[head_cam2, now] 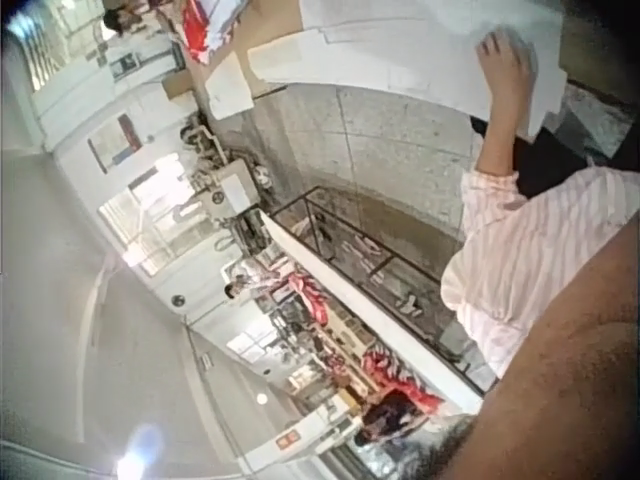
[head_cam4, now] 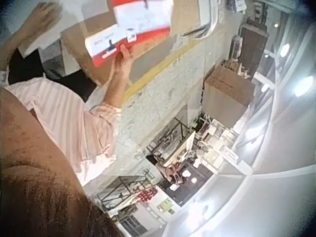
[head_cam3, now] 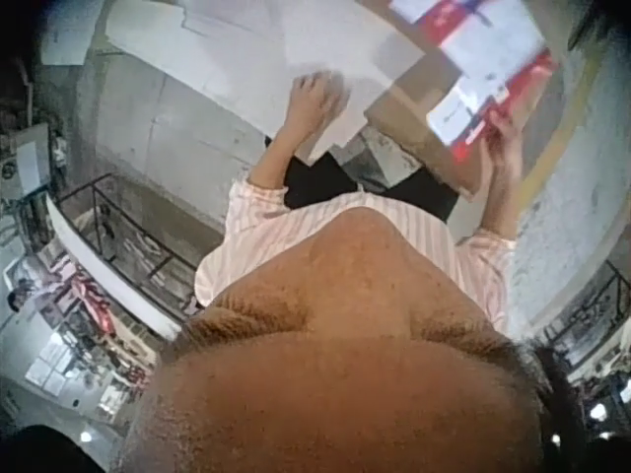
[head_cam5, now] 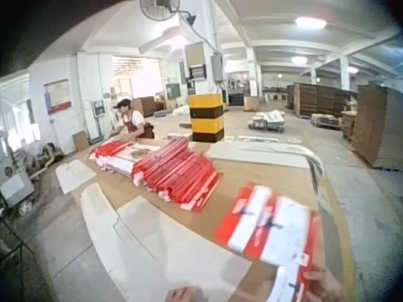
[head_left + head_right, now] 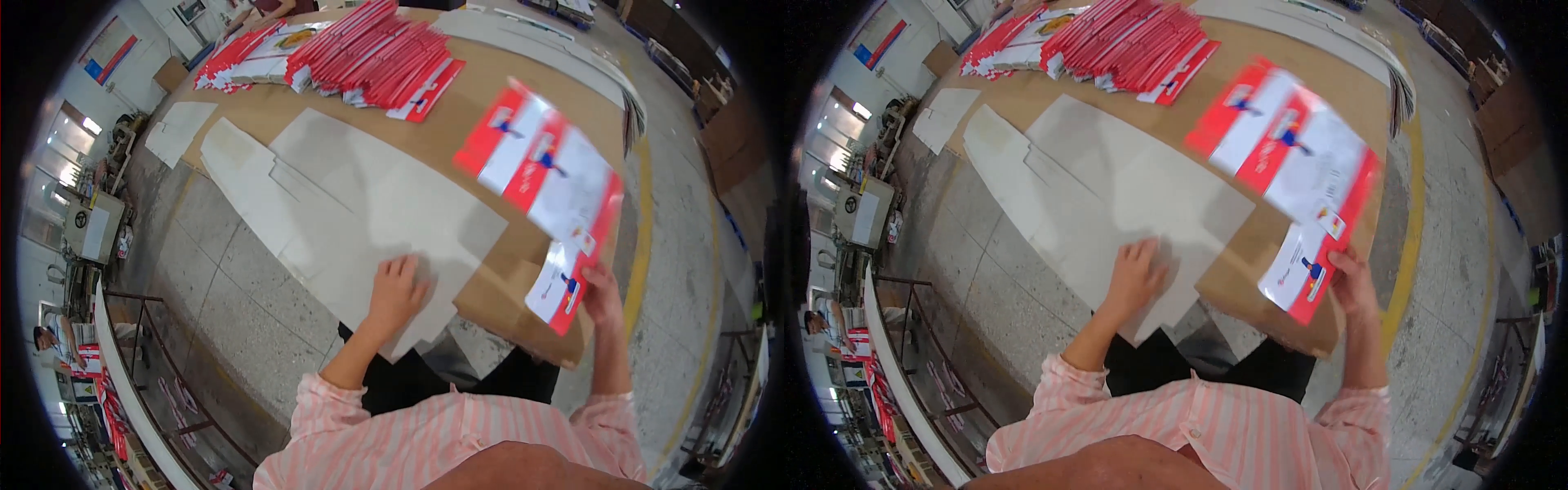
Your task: Organizing and folding paper packets into cardboard folders at a production table.
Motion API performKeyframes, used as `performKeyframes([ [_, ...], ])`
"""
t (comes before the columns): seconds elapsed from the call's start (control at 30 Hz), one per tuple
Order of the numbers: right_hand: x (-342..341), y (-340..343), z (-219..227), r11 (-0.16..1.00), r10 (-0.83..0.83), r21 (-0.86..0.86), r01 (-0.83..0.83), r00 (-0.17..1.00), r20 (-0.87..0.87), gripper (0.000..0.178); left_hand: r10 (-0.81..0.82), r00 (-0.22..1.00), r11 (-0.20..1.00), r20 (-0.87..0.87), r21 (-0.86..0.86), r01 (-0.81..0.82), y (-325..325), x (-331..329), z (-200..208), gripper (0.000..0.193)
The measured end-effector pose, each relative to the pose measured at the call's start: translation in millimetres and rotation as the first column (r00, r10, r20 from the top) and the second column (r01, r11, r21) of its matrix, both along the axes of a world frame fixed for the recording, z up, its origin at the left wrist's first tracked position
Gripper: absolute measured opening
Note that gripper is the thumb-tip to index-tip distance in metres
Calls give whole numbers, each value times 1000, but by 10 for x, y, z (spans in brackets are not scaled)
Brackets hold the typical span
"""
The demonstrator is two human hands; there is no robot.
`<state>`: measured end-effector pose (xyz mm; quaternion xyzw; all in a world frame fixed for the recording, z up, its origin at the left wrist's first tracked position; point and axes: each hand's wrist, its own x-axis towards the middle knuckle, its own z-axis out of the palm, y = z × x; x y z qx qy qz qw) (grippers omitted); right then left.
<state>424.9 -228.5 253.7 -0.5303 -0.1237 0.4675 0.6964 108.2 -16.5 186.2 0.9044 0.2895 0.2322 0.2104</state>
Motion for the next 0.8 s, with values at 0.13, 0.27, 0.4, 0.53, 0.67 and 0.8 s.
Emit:
performKeyframes([
  [0.13,919,884,-17,958,227,-251,-135,893,387,52,78,974,985,-212,166,-43,-67,-36,-37,52],
  [0.27,1813,1889,-286,882,391,-460,-100,699,599,43,60,980,995,-190,84,-45,-64,-69,-113,55],
  [0.4,2318,3228,-965,925,201,-371,83,721,663,45,79,967,996,-242,67,-65,-87,-112,-91,56],
  [0.53,1983,4364,-1278,818,271,-423,390,387,881,49,53,963,998,-265,31,-47,-80,-47,-2,52],
  [0.67,971,5003,-1308,877,148,-246,414,253,956,31,81,974,994,-211,88,-63,-82,-58,1,52],
  [0.8,1048,4967,-996,880,258,-355,315,312,915,39,31,981,1000,-189,9,-30,-100,-105,-96,63],
])
